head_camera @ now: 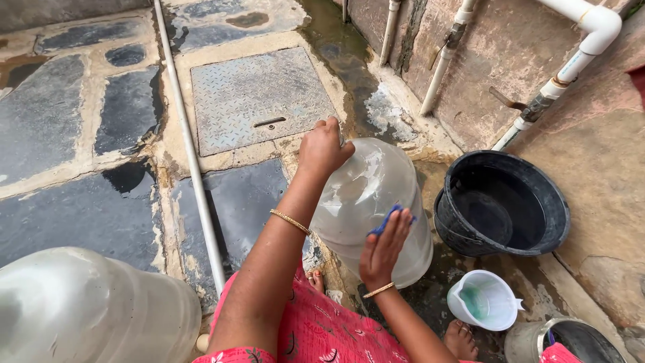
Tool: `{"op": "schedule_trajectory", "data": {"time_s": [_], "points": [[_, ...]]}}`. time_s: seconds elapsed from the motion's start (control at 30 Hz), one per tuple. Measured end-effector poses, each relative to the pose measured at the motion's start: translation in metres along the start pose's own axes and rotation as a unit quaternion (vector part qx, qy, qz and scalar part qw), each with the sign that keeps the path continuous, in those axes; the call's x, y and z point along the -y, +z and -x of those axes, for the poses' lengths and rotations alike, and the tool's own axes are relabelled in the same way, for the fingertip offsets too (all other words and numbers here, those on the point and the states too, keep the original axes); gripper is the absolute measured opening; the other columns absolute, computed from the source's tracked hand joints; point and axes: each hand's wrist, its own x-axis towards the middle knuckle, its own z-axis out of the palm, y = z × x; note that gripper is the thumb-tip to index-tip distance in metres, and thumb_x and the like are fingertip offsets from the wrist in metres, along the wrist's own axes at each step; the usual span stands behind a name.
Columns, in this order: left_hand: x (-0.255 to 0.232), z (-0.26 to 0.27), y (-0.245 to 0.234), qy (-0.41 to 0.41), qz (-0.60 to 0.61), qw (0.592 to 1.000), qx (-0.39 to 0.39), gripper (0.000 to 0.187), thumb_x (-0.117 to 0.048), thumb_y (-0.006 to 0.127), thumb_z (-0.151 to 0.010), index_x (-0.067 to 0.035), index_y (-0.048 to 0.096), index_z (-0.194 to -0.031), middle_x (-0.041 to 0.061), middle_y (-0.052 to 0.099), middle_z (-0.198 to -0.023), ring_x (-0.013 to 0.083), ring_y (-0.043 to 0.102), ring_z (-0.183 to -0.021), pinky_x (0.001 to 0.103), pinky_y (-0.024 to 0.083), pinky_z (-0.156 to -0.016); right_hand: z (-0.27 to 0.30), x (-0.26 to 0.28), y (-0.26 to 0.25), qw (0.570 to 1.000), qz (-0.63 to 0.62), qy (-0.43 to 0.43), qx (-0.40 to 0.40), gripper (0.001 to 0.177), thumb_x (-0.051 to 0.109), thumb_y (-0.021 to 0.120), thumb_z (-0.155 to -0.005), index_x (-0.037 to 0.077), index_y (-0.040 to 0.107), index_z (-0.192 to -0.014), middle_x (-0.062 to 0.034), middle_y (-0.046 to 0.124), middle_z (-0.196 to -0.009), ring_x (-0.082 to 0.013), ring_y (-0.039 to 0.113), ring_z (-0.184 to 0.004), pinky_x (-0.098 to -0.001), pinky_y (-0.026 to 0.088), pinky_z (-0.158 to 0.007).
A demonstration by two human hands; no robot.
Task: The person is scrubbing the mouth and exterior of a large plastic water jug using a toothbrush and a sponge with soap in an outdoor wash area.
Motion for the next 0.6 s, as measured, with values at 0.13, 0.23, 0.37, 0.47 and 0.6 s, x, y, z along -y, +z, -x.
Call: {"op": "schedule_trajectory", "data": {"time_s": [0.13, 0.23, 0.37, 0.47, 0.6], "points": [[0.003, -0.014, -0.003, 0.015, 0.007, 1.0, 0.012, 0.048, -0.037, 0.075, -0.079, -0.001, 0.059, -0.106, 0.024, 0.068, -0.103, 0.0431, 0.07, -0.091, 0.051, 0.056, -0.083, 0.027, -0.046, 0.012, 0.974, 0.108, -0.175, 0.092, 0.06, 0.039, 0.036, -0.115, 0.004, 0.022, -0.162, -0.0224, 0.021, -0.169, -0.0395, 0.013, -0.159, -0.0573, 0.006, -0.129], [0.005, -0.005, 0.004, 0.083, 0.032, 0.996, 0.022, 0.05, -0.037, 0.077, -0.076, -0.001, 0.059, -0.106, 0.026, 0.068, -0.102, 0.0442, 0.069, -0.091, 0.051, 0.055, -0.083, -0.009, -0.028, -0.006, 0.982, 0.12, -0.039, 0.141, 0.063, 0.032, 0.04, -0.106, 0.009, 0.026, -0.163, -0.0116, 0.024, -0.171, -0.036, 0.018, -0.16, -0.0559, 0.007, -0.129], [0.008, -0.011, -0.008, 0.062, 0.039, 0.997, 0.023, 0.05, -0.037, 0.075, -0.078, -0.002, 0.058, -0.11, 0.024, 0.068, -0.107, 0.0431, 0.069, -0.092, 0.051, 0.055, -0.083, 0.047, -0.094, 0.009, 0.968, 0.122, -0.193, 0.107, 0.063, 0.036, 0.043, -0.109, 0.009, 0.026, -0.163, -0.0114, 0.021, -0.171, -0.0355, 0.016, -0.158, -0.0563, 0.009, -0.129], [0.025, -0.017, -0.007, 0.029, 0.037, 0.998, 0.036, 0.048, -0.037, 0.077, -0.076, -0.004, 0.059, -0.106, 0.023, 0.069, -0.104, 0.0419, 0.069, -0.094, 0.051, 0.054, -0.085, 0.064, -0.112, 0.008, 0.97, 0.091, -0.185, 0.129, 0.064, 0.038, 0.043, -0.111, 0.005, 0.025, -0.163, -0.0158, 0.021, -0.17, -0.0375, 0.015, -0.159, -0.0574, 0.011, -0.128], [0.012, -0.012, -0.006, 0.061, 0.049, 0.996, 0.042, 0.046, -0.037, 0.077, -0.076, -0.005, 0.06, -0.104, 0.021, 0.07, -0.102, 0.0416, 0.069, -0.095, 0.05, 0.054, -0.085, -0.013, -0.045, -0.006, 0.973, 0.103, -0.15, 0.143, 0.067, 0.038, 0.046, -0.106, 0.011, 0.025, -0.164, -0.011, 0.022, -0.171, -0.0367, 0.015, -0.158, -0.0567, 0.012, -0.128]]}}
